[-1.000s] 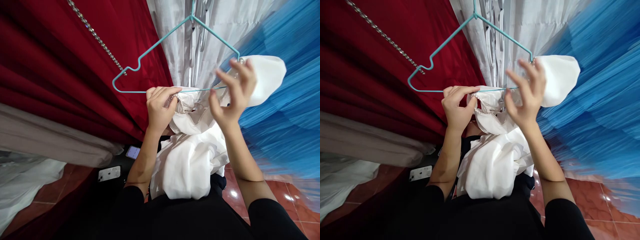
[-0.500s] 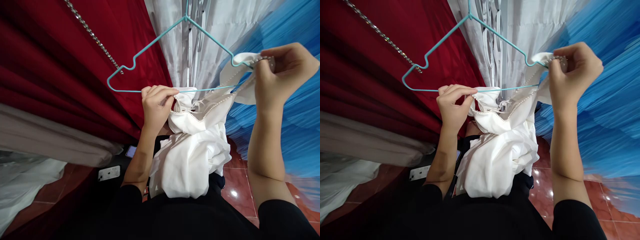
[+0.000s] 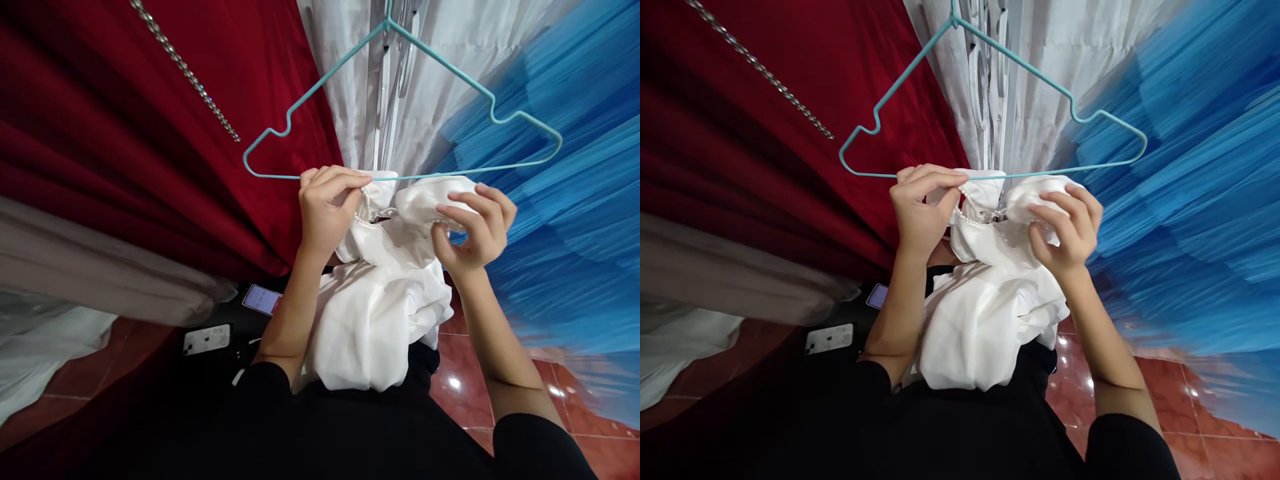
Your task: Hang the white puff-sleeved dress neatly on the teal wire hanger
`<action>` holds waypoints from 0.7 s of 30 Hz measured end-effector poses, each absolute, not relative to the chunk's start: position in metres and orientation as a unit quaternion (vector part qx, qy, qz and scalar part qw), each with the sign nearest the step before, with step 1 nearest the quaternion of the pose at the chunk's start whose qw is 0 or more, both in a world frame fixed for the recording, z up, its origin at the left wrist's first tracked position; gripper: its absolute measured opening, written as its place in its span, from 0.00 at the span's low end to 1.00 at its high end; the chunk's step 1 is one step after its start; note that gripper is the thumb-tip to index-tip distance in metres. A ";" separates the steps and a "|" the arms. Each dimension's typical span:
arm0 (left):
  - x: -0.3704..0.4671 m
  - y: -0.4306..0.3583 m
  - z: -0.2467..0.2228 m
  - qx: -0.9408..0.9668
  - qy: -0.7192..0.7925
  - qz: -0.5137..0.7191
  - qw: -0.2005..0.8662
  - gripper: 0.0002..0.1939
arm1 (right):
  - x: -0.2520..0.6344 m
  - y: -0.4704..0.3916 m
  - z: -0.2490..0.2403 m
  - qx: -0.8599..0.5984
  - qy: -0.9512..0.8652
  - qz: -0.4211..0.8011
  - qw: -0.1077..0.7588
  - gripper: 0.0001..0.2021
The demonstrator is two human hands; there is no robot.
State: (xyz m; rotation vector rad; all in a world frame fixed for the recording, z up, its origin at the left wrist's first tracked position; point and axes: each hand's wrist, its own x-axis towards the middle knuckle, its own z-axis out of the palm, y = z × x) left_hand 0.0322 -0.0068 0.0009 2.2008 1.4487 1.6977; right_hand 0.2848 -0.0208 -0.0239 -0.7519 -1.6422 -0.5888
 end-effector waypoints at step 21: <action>-0.035 -0.039 -0.048 0.545 0.533 0.640 0.096 0.04 | 0.237 0.024 -0.018 -0.394 -0.715 -0.126 0.564 0.10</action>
